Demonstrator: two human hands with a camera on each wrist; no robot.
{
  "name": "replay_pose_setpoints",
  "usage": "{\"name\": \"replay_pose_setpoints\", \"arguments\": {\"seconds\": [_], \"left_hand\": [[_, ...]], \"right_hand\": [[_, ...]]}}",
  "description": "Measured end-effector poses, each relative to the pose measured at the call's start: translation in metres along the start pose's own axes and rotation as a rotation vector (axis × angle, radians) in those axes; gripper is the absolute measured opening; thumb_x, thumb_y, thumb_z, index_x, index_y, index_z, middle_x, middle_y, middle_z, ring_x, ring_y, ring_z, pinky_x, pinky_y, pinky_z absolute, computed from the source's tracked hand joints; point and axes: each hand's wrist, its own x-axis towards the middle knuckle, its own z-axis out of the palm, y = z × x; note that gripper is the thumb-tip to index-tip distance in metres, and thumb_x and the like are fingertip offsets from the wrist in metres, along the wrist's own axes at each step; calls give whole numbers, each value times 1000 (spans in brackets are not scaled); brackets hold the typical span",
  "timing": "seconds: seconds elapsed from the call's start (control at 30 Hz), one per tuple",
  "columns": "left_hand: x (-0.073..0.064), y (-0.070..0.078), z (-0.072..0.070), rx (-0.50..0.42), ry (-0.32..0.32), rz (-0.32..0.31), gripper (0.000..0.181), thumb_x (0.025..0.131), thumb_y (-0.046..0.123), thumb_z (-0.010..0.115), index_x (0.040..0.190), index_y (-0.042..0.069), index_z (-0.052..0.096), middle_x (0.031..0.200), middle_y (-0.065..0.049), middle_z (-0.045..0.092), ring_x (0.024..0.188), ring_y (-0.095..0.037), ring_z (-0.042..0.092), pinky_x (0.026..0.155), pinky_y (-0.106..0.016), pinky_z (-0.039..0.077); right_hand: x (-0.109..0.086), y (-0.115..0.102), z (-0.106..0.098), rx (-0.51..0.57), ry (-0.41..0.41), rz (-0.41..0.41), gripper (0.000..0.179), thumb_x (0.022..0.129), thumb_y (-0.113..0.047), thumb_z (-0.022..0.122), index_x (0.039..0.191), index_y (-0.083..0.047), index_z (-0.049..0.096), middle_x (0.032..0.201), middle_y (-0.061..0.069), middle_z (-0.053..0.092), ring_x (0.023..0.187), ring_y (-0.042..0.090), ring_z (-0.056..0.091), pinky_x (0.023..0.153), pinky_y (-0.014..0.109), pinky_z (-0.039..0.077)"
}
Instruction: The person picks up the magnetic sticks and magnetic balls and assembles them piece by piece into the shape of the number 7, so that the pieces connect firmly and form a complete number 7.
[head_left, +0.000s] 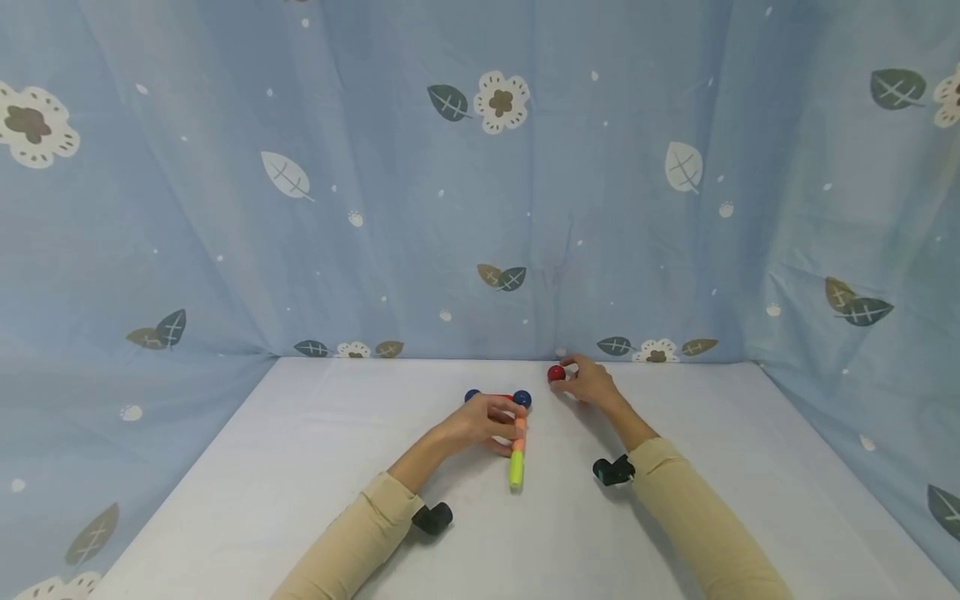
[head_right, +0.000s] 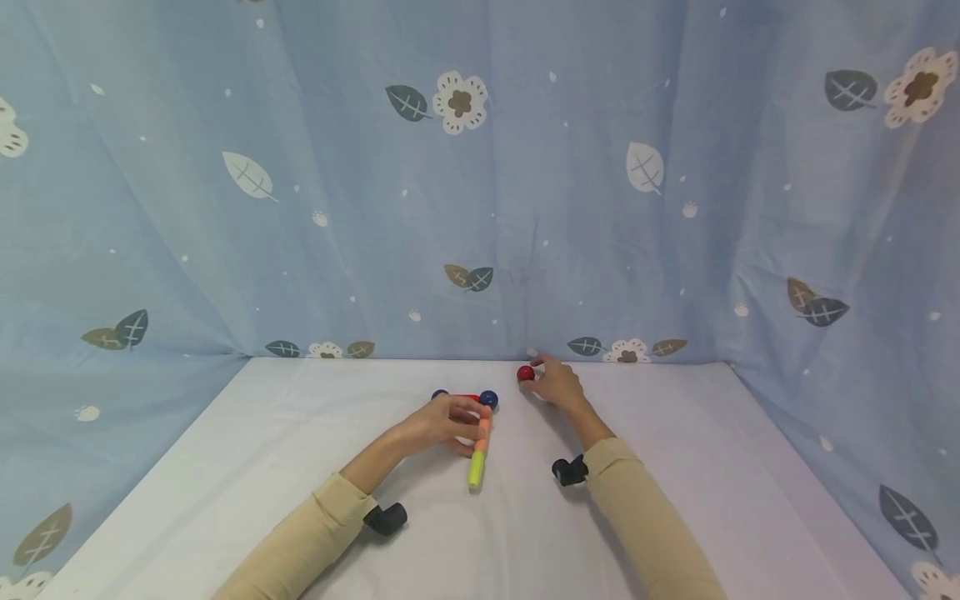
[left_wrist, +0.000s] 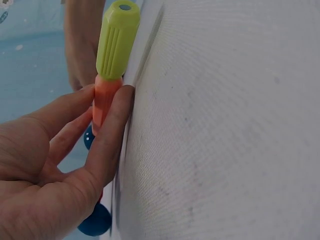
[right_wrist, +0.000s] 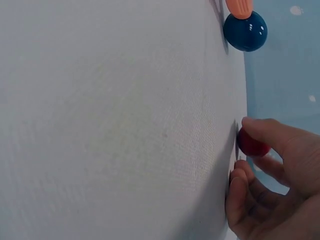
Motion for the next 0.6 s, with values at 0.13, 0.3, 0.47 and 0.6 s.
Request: {"name": "replay_pose_setpoints", "arguments": {"seconds": [0.13, 0.3, 0.47, 0.6], "left_hand": [[0, 1, -1, -9, -11, 6, 38, 86, 2, 73, 122, 1, 65, 111, -16, 64, 92, -18, 64, 74, -40, 61], [0, 0, -1, -12, -14, 0, 38, 86, 3, 73, 122, 1, 65, 111, -16, 64, 92, -18, 64, 74, -40, 61], [1, -1, -1, -18, -13, 0, 38, 85, 2, 73, 122, 1, 65, 109, -15, 65, 91, -18, 65, 74, -40, 61], [0, -1, -1, -22, -17, 6, 38, 85, 1, 73, 122, 0, 65, 109, -15, 66, 90, -17, 65, 74, -40, 61]], "right_hand": [[1, 0, 1, -15, 2, -6, 51, 88, -32, 73, 130, -11, 56, 109, 17, 65, 75, 21, 59, 56, 25, 50], [0, 0, 2, -24, -3, -5, 48, 88, -33, 72, 128, -11, 57, 112, 18, 64, 75, 22, 59, 56, 25, 51], [-2, -2, 0, -27, -9, -14, 49, 89, -34, 70, 130, -10, 57, 113, 19, 64, 73, 21, 59, 56, 25, 50], [-4, -3, -1, -29, -18, -27, 48, 91, -33, 69, 131, -10, 56, 112, 19, 64, 71, 21, 59, 55, 25, 49]]}}
